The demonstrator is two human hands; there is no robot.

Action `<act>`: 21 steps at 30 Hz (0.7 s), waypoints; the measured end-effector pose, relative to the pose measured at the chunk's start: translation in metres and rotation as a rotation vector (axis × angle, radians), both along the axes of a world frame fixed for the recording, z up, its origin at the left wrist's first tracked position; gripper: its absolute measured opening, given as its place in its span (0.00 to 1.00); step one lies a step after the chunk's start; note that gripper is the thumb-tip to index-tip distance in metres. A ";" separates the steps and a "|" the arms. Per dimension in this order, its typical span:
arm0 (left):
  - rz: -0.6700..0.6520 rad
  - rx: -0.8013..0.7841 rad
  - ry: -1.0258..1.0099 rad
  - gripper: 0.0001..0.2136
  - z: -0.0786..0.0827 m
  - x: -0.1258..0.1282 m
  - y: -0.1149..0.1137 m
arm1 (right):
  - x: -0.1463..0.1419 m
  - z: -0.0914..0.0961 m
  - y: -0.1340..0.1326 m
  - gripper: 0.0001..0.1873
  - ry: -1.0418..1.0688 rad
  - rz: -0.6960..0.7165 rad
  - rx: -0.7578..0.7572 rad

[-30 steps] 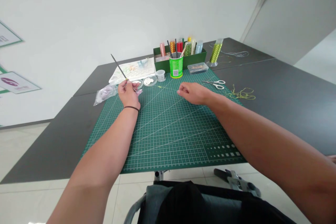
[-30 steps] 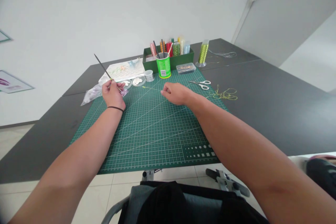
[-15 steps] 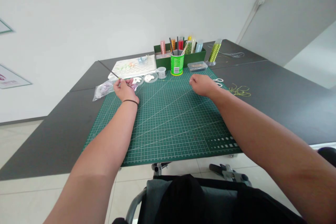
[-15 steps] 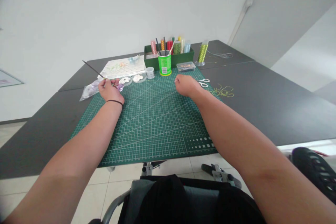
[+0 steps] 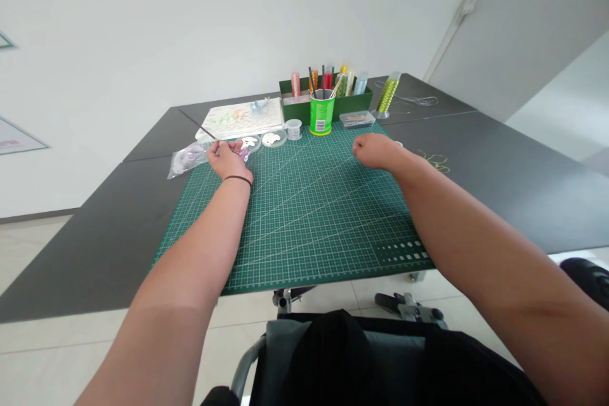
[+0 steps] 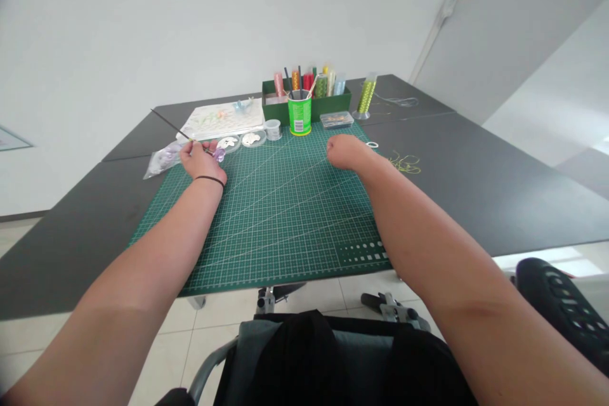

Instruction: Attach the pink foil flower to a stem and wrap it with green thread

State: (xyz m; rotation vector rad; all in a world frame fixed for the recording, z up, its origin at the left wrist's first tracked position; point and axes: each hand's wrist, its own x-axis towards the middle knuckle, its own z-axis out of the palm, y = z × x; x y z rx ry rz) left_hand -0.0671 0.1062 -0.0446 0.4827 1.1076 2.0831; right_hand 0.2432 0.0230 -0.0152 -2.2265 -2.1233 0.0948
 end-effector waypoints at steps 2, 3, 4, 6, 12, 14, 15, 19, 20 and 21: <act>-0.008 0.009 -0.008 0.06 0.001 0.001 -0.002 | -0.001 0.003 -0.003 0.15 -0.017 -0.001 -0.040; -0.012 0.012 -0.008 0.06 0.001 0.001 -0.002 | -0.002 0.005 -0.005 0.15 -0.022 0.000 -0.060; -0.016 0.013 -0.006 0.06 0.002 0.001 -0.003 | -0.002 0.006 -0.007 0.15 -0.025 0.001 -0.073; -0.018 0.003 -0.001 0.06 0.002 0.002 -0.004 | -0.001 0.010 -0.011 0.15 -0.020 -0.004 -0.081; -0.050 -0.002 0.045 0.04 0.006 0.004 -0.008 | 0.016 0.025 -0.020 0.12 0.118 -0.048 -0.111; -0.082 0.018 0.099 0.03 0.007 0.007 -0.010 | 0.027 0.031 -0.023 0.11 0.145 -0.069 -0.110; -0.099 0.030 0.125 0.03 0.007 0.008 -0.011 | 0.032 0.033 -0.025 0.11 0.158 -0.089 -0.107; -0.105 0.035 0.127 0.03 0.008 0.008 -0.013 | 0.056 0.040 -0.035 0.19 0.211 -0.196 -0.037; -0.093 0.025 0.111 0.03 0.008 0.007 -0.013 | 0.063 0.041 -0.039 0.21 0.211 -0.215 -0.017; -0.080 0.015 0.095 0.03 0.008 0.007 -0.013 | 0.069 0.042 -0.043 0.23 0.214 -0.224 0.004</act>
